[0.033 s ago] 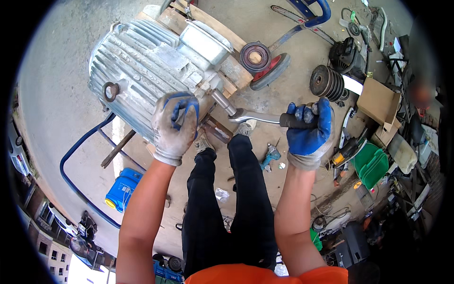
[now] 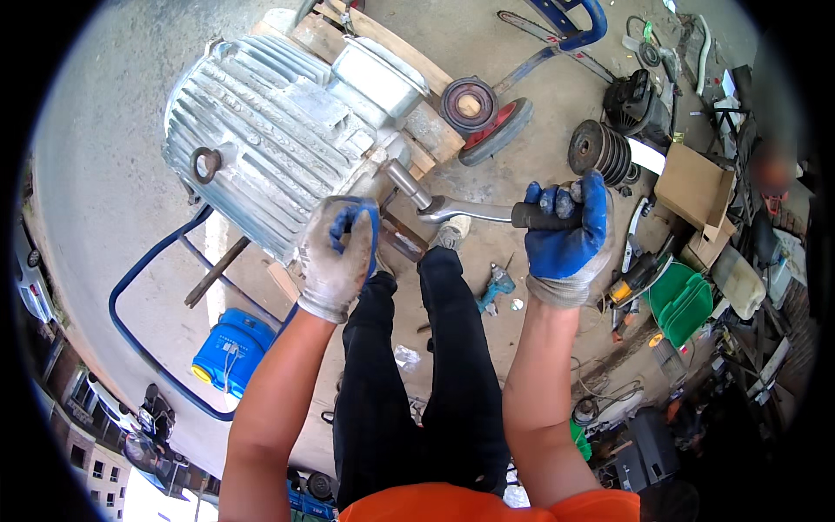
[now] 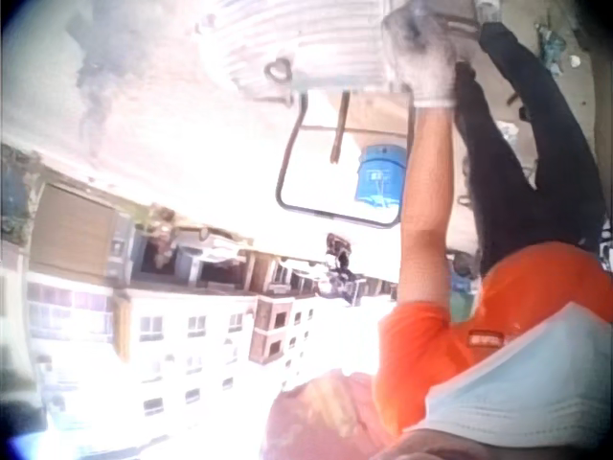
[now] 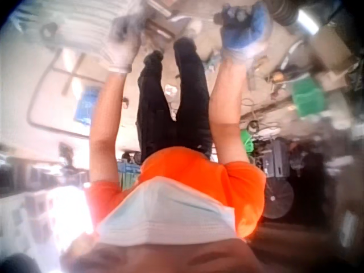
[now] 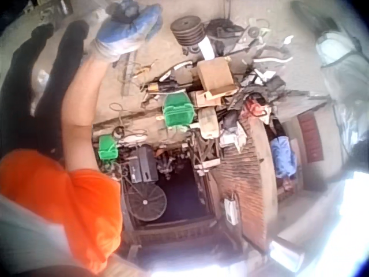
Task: The person uses a pneumatic impact wrench to loosen bolts on a large electric motor resting on a hand truck. They then use a hammer and a wrench to remove a shaft component. Finally, they install a new bearing onto the shaft by hand.
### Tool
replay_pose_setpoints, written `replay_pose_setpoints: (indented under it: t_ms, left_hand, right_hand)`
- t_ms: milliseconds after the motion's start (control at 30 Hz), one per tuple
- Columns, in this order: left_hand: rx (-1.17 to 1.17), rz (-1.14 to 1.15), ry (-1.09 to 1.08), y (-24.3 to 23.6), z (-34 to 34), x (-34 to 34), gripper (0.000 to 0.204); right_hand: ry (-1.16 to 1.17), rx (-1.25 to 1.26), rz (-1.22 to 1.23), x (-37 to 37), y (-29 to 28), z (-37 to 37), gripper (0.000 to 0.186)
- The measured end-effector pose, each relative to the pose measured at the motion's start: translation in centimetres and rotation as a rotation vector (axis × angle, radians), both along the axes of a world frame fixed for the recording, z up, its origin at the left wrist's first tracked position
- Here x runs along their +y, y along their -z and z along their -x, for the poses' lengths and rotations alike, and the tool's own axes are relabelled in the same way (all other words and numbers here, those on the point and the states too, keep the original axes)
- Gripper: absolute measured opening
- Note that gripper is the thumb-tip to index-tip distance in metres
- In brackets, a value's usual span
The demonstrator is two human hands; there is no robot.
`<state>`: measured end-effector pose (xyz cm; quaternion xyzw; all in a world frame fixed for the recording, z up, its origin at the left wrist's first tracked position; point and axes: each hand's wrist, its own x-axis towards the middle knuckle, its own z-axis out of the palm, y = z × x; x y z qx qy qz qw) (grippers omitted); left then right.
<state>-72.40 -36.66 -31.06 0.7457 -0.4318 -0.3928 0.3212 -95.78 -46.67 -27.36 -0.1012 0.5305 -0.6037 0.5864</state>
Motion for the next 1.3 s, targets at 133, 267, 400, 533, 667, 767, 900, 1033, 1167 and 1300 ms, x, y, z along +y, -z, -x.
replay_pose_setpoints:
  t_ms: [133, 267, 400, 533, 667, 767, 900, 1033, 1167, 1300]
  left_hand:
    - [1.078, -0.550, -0.455, 2.5, 5.0, 3.7, 0.051]
    - [1.366, -0.396, -0.650, 4.0, 9.1, 1.5, 0.056]
    - [1.241, -0.369, -0.657, 4.8, 9.7, -0.5, 0.040]
    - [1.285, -0.316, -0.750, 5.3, 10.2, -1.0, 0.036]
    - [1.268, -0.180, -0.683, 5.2, 10.8, -1.5, 0.032]
    - [1.275, -0.216, -0.788, 5.5, 10.9, -1.3, 0.032]
    - [1.141, -0.275, -0.897, 6.0, 10.8, -0.9, 0.027]
    - [1.065, -0.350, -0.829, 6.6, 10.2, -1.4, 0.027]
    - [1.336, -0.197, -1.001, 5.7, 9.9, -1.8, 0.026]
    - [1.275, -0.290, -0.922, 5.2, 10.3, -3.8, 0.025]
  right_hand:
    - [-0.049, 0.159, -0.015, -0.3, -1.2, -1.8, 0.016]
    - [-0.047, 0.072, -0.072, -0.4, -1.0, -1.9, 0.015]
    - [0.052, 0.129, -0.155, -0.8, -0.4, -2.0, 0.020]
    - [-0.077, 0.064, -0.065, -0.5, -1.1, -2.1, 0.019]
    - [-0.200, 0.367, 0.096, 1.3, -4.5, -4.9, 0.016]
    - [-0.289, 0.477, 0.098, 1.1, -4.9, -5.6, 0.018]
    - [-0.110, -0.150, -0.242, -2.6, 0.7, -0.4, 0.023]
    - [-0.054, -0.154, -0.351, -3.9, 3.0, 1.5, 0.024]
    - [-0.170, -0.035, -0.110, -2.1, 0.2, -0.8, 0.022]
    - [-0.419, 0.408, 0.182, -0.9, -3.0, -3.0, 0.012]
